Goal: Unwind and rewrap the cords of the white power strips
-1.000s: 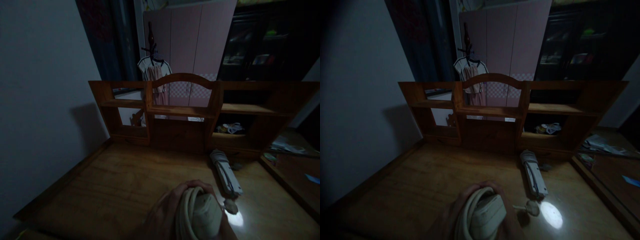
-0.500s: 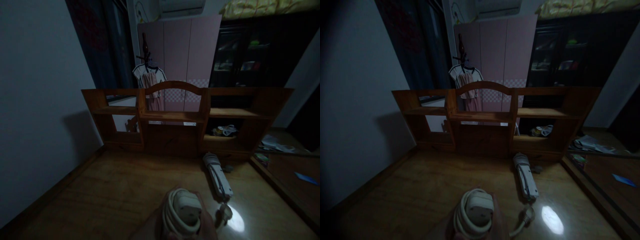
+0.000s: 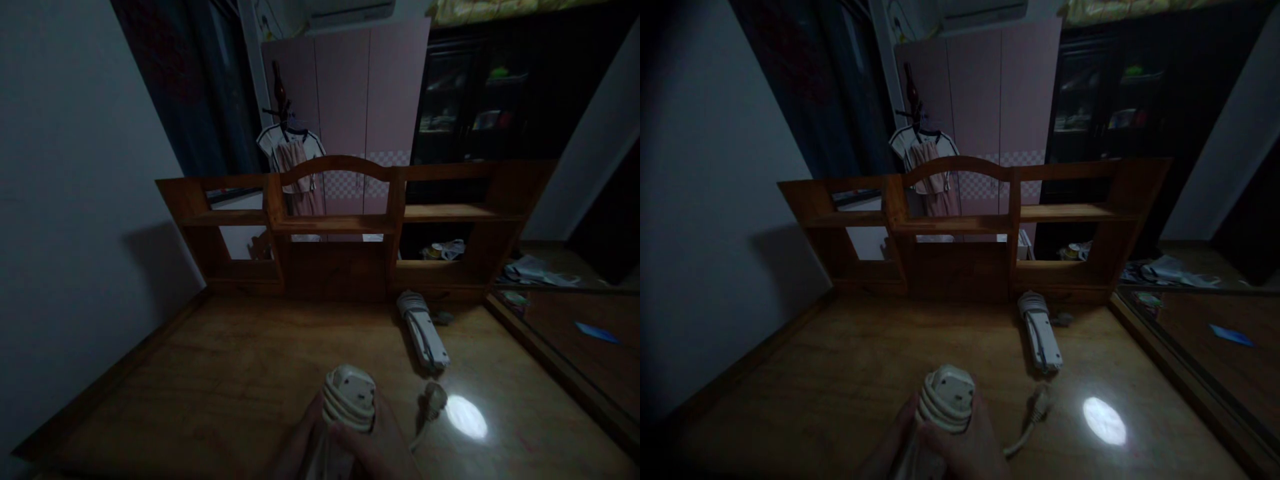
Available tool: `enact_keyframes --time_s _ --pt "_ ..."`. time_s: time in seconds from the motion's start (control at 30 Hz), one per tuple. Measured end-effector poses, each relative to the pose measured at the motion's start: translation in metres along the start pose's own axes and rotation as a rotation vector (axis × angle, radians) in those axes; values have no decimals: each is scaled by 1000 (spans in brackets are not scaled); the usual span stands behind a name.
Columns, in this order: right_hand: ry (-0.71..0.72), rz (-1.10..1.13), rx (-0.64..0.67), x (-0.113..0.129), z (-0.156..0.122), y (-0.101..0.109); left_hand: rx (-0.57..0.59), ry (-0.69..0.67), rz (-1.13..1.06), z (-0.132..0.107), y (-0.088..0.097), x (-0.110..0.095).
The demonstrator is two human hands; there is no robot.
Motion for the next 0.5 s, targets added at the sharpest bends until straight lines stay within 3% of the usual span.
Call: enact_keyframes --time_s 0.2,0.5 --pt "-8 -34 -71 -5 -1 15 78 78 -76 15 -16 11" --pt "4 -130 -100 1 -12 21 131 174 -204 4 -28 18"
Point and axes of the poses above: each hand's wrist, its own z-axis towards the middle knuckle, its own y-axis out of the back of the hand, x = y × z, the point moved 9 cm from there along z, towards the middle knuckle, and after that the axes turned 2 degrees about x, right-handed, at the moved point
